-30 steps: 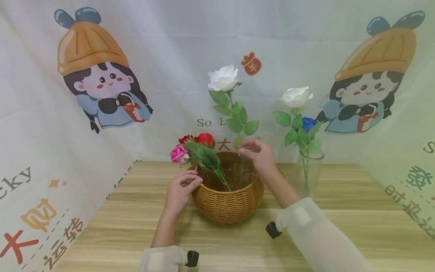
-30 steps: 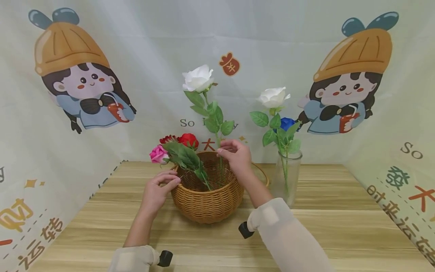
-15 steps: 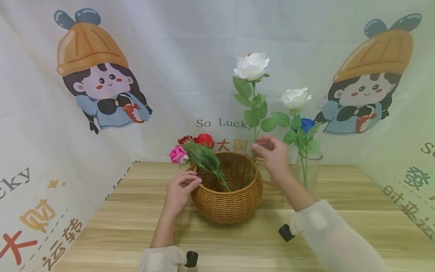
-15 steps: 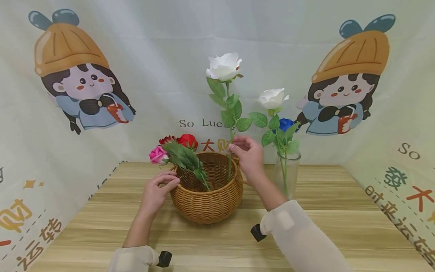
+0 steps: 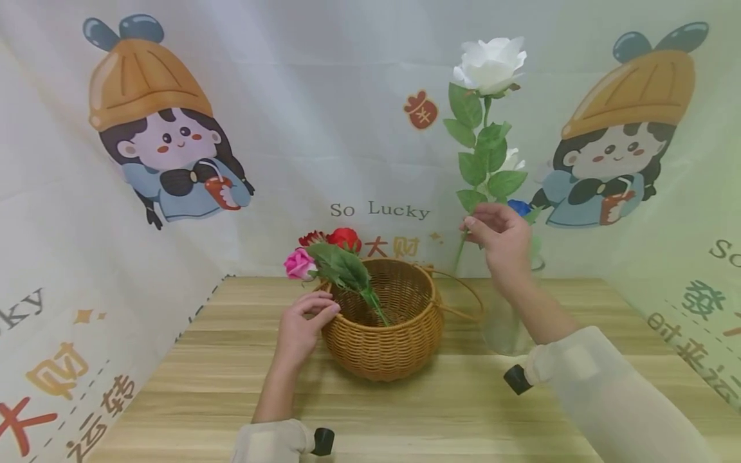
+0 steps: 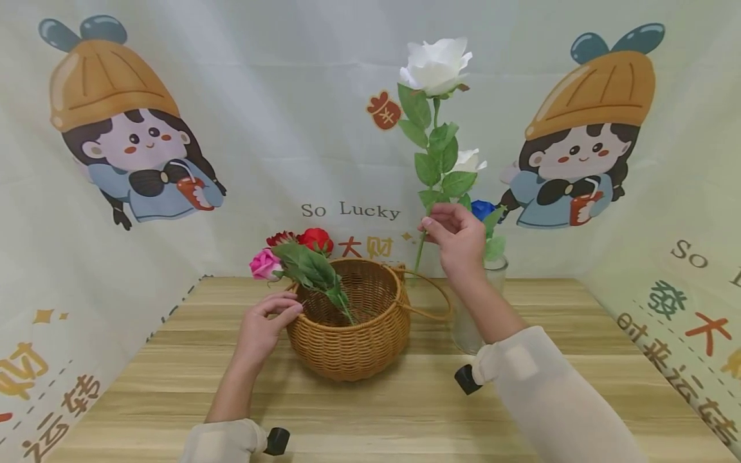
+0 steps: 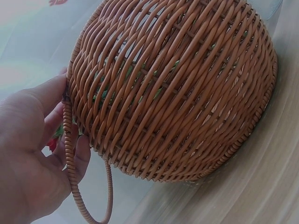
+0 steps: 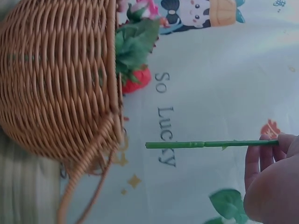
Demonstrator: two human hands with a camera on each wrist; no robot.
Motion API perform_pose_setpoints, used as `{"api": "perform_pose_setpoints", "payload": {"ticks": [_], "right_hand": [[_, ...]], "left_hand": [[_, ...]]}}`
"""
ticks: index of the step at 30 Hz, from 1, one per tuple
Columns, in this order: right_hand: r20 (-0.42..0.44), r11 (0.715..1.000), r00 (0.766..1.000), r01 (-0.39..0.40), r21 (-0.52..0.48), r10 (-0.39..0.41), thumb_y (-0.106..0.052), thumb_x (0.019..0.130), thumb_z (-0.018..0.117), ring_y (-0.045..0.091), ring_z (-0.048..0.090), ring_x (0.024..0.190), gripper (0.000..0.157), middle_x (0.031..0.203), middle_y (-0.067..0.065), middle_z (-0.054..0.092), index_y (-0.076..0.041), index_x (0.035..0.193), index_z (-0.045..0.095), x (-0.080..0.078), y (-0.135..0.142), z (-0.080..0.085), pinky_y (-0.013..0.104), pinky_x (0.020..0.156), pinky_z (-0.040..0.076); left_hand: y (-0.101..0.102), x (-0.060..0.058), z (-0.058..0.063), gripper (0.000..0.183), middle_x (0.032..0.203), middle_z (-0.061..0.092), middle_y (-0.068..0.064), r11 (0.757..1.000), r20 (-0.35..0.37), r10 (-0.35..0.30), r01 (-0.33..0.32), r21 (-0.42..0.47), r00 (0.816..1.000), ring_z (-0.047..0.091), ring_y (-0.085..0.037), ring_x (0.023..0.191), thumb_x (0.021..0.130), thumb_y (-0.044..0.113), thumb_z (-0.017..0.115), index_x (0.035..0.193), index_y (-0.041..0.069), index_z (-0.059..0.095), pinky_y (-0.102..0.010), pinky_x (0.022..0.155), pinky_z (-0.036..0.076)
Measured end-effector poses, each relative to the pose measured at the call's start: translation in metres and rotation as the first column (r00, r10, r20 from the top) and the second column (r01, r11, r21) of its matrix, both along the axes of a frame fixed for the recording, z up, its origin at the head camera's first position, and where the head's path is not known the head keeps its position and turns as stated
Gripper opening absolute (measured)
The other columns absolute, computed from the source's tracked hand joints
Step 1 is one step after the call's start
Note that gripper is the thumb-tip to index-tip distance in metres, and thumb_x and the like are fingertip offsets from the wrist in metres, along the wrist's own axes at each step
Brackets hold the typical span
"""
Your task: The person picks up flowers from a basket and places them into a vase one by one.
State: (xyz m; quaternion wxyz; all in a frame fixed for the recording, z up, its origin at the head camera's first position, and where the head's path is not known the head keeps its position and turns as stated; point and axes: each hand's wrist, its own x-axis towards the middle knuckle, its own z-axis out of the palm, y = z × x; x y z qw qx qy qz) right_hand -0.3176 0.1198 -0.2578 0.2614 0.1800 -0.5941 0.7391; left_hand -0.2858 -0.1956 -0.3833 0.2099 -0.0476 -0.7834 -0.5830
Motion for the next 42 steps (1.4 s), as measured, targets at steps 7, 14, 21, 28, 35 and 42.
{"api": "perform_pose_setpoints", "payload": {"ticks": [7, 14, 21, 28, 35, 42], "right_hand": [[0.0, 0.997, 1.0, 0.01, -0.078, -0.01, 0.009, 0.087, 0.066, 0.015, 0.068, 0.072, 0.011, 0.081, 0.006, 0.068, 0.006, 0.096, 0.061, 0.005, 0.028, 0.016, 0.025, 0.066, 0.055], [0.002, 0.989, 0.998, 0.065, -0.134, -0.065, 0.012, 0.085, 0.066, 0.014, 0.068, 0.071, 0.016, 0.081, 0.005, 0.065, -0.003, 0.091, 0.064, 0.003, 0.054, 0.029, 0.023, 0.065, 0.055], [-0.015, 0.981, 0.993, 0.113, -0.16, -0.117, 0.013, 0.085, 0.066, 0.014, 0.067, 0.072, 0.015, 0.081, 0.006, 0.066, -0.001, 0.092, 0.065, 0.0, 0.07, 0.033, 0.024, 0.066, 0.055], [0.028, 0.976, 0.982, 0.188, -0.112, -0.186, 0.009, 0.087, 0.066, 0.012, 0.067, 0.076, 0.015, 0.086, 0.003, 0.067, -0.003, 0.096, 0.065, -0.001, 0.079, 0.033, 0.021, 0.068, 0.054], [0.135, 0.97, 0.967, 0.228, -0.081, -0.216, 0.008, 0.088, 0.065, 0.009, 0.064, 0.077, 0.017, 0.091, 0.003, 0.061, -0.006, 0.099, 0.063, -0.002, 0.083, 0.023, 0.02, 0.068, 0.053], [0.192, 0.959, 0.949, 0.271, -0.078, -0.252, 0.009, 0.088, 0.064, 0.008, 0.065, 0.071, 0.016, 0.085, 0.003, 0.063, -0.005, 0.095, 0.061, -0.004, 0.088, 0.002, 0.019, 0.065, 0.054]], "left_hand": [[-0.001, 0.0, 0.0, 0.012, 0.114, 0.067, -0.005, 1.0, -0.006, -0.001, 0.001, -0.004, 1.0, 0.059, -0.017, 0.093, 0.084, 0.012, 0.077, 0.09, 0.002, 0.075, -0.029, 0.082, 0.046], [0.001, 0.003, 0.004, 0.016, 0.116, 0.066, -0.008, 1.0, 0.013, 0.001, -0.001, -0.012, 1.0, 0.058, -0.017, 0.093, 0.085, 0.014, 0.077, 0.092, 0.0, 0.075, -0.026, 0.081, 0.045], [0.011, 0.028, 0.031, 0.014, 0.115, 0.065, -0.016, 1.0, 0.015, 0.005, -0.005, -0.028, 1.0, 0.058, -0.017, 0.09, 0.086, 0.005, 0.074, 0.092, -0.008, 0.072, -0.025, 0.08, 0.045], [0.012, 0.032, 0.035, 0.014, 0.115, 0.065, -0.015, 1.0, 0.015, 0.001, 0.0, -0.017, 1.0, 0.059, -0.022, 0.096, 0.086, 0.005, 0.074, 0.092, -0.008, 0.072, -0.024, 0.081, 0.045], [0.012, 0.031, 0.033, 0.014, 0.115, 0.066, -0.014, 1.0, 0.016, 0.002, -0.002, -0.023, 1.0, 0.059, -0.021, 0.095, 0.086, 0.006, 0.074, 0.092, -0.007, 0.072, -0.025, 0.082, 0.044], [0.001, 0.005, 0.006, 0.016, 0.116, 0.066, -0.005, 1.0, 0.014, 0.004, -0.004, -0.012, 1.0, 0.058, -0.017, 0.098, 0.084, 0.015, 0.078, 0.092, 0.001, 0.075, -0.027, 0.085, 0.044]]}}
